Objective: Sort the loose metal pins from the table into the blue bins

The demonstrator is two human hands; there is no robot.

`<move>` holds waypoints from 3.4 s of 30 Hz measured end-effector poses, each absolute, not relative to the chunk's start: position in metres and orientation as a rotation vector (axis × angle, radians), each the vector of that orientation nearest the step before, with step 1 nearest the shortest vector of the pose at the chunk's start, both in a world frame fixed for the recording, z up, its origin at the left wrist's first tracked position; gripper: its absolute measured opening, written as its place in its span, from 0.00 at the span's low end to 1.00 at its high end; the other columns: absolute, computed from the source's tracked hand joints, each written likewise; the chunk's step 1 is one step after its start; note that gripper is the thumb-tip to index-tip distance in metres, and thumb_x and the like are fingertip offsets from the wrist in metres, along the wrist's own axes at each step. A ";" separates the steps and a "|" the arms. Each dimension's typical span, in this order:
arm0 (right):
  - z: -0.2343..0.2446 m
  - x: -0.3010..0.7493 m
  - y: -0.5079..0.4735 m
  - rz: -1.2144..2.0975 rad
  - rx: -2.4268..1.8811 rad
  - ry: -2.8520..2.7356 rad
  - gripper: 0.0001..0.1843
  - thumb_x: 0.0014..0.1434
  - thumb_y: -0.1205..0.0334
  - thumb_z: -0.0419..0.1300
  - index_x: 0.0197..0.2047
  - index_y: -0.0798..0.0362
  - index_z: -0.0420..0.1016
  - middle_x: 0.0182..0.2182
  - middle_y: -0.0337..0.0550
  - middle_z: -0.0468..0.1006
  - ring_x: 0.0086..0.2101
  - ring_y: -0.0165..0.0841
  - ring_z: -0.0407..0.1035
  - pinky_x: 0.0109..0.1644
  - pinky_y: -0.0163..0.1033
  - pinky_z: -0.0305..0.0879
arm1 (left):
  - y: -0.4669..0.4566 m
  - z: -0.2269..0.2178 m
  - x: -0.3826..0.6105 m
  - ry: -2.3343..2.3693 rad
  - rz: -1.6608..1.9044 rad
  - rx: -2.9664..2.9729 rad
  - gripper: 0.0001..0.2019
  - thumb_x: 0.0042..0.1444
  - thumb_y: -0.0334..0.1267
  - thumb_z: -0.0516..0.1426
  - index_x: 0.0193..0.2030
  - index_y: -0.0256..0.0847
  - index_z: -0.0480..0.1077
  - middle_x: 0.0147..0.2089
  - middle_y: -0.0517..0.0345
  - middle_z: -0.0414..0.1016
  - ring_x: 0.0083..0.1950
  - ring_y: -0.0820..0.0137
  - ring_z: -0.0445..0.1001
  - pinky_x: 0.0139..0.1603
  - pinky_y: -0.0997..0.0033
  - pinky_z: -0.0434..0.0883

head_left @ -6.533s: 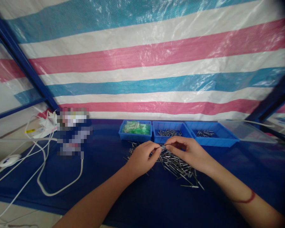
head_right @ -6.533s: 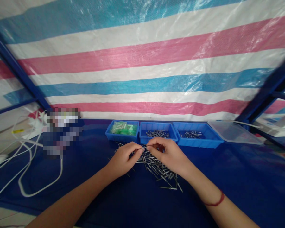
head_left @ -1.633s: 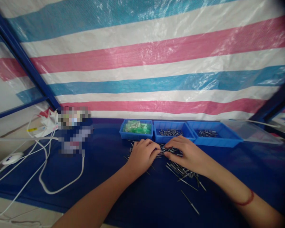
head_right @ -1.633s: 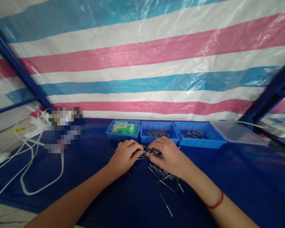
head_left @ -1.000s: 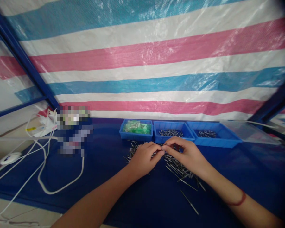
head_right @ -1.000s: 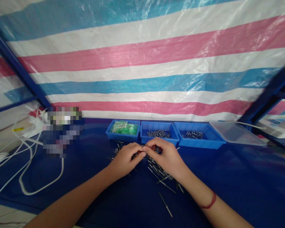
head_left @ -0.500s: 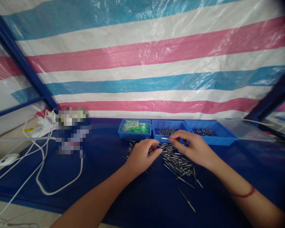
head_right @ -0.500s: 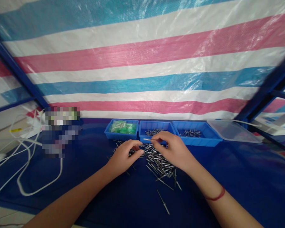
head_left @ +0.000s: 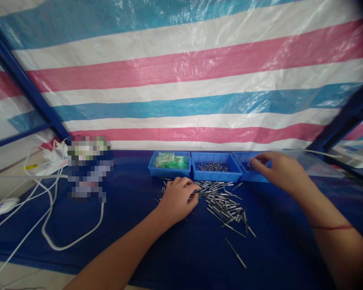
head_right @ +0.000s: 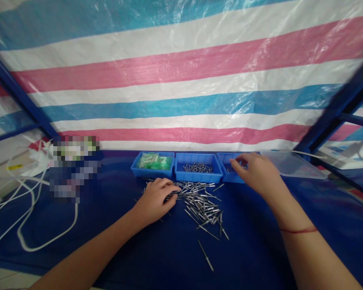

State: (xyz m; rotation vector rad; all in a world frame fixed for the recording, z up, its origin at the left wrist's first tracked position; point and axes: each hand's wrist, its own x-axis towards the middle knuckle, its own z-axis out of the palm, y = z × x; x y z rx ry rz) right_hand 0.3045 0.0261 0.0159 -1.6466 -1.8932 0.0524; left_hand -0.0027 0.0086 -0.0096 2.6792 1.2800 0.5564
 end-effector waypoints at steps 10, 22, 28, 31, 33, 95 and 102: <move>-0.008 0.235 -0.064 0.192 -1.342 -2.470 0.64 0.36 0.29 0.61 0.69 0.50 0.41 0.65 0.57 0.50 0.60 0.60 0.49 0.57 0.64 0.55 | -0.013 0.017 -0.060 1.358 0.343 2.692 0.38 0.50 0.66 0.51 0.63 0.46 0.57 0.65 0.45 0.54 0.64 0.48 0.53 0.60 0.43 0.58; -0.035 0.226 -0.045 0.279 -1.237 -2.510 0.42 0.56 0.43 0.55 0.68 0.50 0.45 0.66 0.49 0.51 0.64 0.46 0.42 0.65 0.55 0.47 | -0.010 -0.017 -0.056 1.341 0.300 2.716 0.38 0.53 0.64 0.49 0.66 0.47 0.53 0.68 0.45 0.49 0.67 0.47 0.49 0.64 0.40 0.50; -0.039 0.216 -0.032 0.096 -1.309 -2.347 0.35 0.56 0.46 0.56 0.63 0.51 0.56 0.62 0.52 0.57 0.61 0.45 0.49 0.63 0.54 0.51 | -0.016 -0.024 -0.034 1.412 0.494 2.691 0.39 0.52 0.65 0.50 0.65 0.41 0.56 0.67 0.42 0.51 0.67 0.49 0.49 0.64 0.45 0.52; -0.043 0.217 -0.031 0.007 -1.433 -2.270 0.38 0.55 0.42 0.56 0.62 0.54 0.56 0.60 0.56 0.59 0.59 0.49 0.52 0.61 0.59 0.51 | -0.015 -0.028 -0.030 1.550 0.501 2.623 0.43 0.50 0.67 0.49 0.65 0.39 0.54 0.68 0.37 0.48 0.68 0.47 0.47 0.64 0.43 0.52; -0.044 0.217 -0.032 0.016 -1.437 -2.253 0.37 0.55 0.42 0.55 0.61 0.55 0.58 0.59 0.56 0.61 0.58 0.49 0.54 0.60 0.58 0.54 | -0.014 -0.028 -0.030 1.571 0.465 2.606 0.43 0.50 0.68 0.48 0.65 0.39 0.54 0.68 0.36 0.48 0.68 0.47 0.47 0.64 0.42 0.51; -0.007 0.191 -0.003 -0.090 -0.841 -1.996 0.06 0.55 0.71 0.57 0.34 0.52 0.72 0.29 0.43 0.74 0.31 0.34 0.67 0.37 0.43 0.64 | -0.055 -0.019 0.034 0.122 0.535 3.172 0.15 0.66 0.38 0.44 0.47 0.41 0.70 0.55 0.60 0.70 0.53 0.72 0.67 0.47 0.72 0.63; -0.004 0.188 -0.014 -0.099 -0.759 -2.057 0.07 0.54 0.72 0.58 0.35 0.51 0.73 0.30 0.42 0.75 0.32 0.34 0.67 0.37 0.43 0.65 | -0.044 -0.018 0.020 0.498 0.449 3.136 0.14 0.61 0.50 0.51 0.42 0.43 0.69 0.42 0.56 0.71 0.47 0.64 0.68 0.42 0.65 0.65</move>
